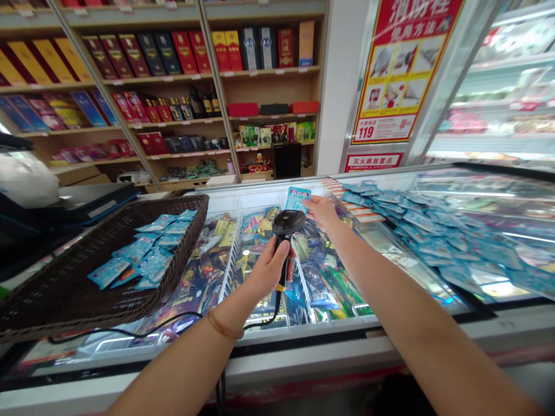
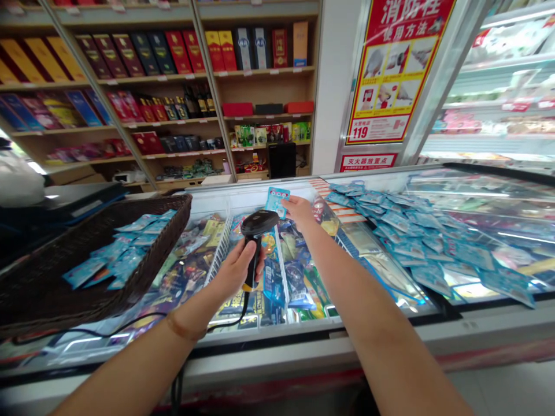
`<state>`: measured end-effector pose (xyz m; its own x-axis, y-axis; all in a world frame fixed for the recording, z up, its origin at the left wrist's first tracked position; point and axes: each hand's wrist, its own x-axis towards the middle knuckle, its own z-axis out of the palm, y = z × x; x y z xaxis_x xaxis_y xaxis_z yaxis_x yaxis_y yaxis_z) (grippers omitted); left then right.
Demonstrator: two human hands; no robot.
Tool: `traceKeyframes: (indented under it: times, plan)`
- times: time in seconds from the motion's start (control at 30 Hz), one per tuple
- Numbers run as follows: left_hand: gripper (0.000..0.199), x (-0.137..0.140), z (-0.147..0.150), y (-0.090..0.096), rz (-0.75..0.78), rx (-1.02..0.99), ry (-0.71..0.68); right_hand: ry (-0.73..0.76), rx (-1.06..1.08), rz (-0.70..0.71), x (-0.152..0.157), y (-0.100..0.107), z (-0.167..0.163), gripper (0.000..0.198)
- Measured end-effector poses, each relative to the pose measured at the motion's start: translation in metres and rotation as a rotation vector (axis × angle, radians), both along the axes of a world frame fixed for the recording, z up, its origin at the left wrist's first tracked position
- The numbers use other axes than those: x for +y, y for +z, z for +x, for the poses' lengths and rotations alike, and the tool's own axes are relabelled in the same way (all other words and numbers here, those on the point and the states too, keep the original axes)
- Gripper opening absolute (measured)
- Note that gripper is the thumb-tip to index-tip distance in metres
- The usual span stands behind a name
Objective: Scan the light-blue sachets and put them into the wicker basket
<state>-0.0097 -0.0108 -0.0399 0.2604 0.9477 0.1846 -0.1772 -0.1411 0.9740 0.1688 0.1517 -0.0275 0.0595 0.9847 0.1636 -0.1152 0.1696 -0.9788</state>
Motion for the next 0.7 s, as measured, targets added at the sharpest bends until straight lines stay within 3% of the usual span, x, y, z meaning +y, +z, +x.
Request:
traceKeyframes:
  times: [0.4, 0.7]
  plan:
    - [0.060, -0.002, 0.000, 0.003, -0.037, 0.018, -0.033, 0.026, 0.130, -0.056, -0.001, 0.003, -0.004, 0.026]
    - [0.062, 0.001, -0.001, 0.001, -0.072, 0.007, 0.002, 0.045, 0.080, -0.060, -0.012, 0.007, -0.007, 0.026]
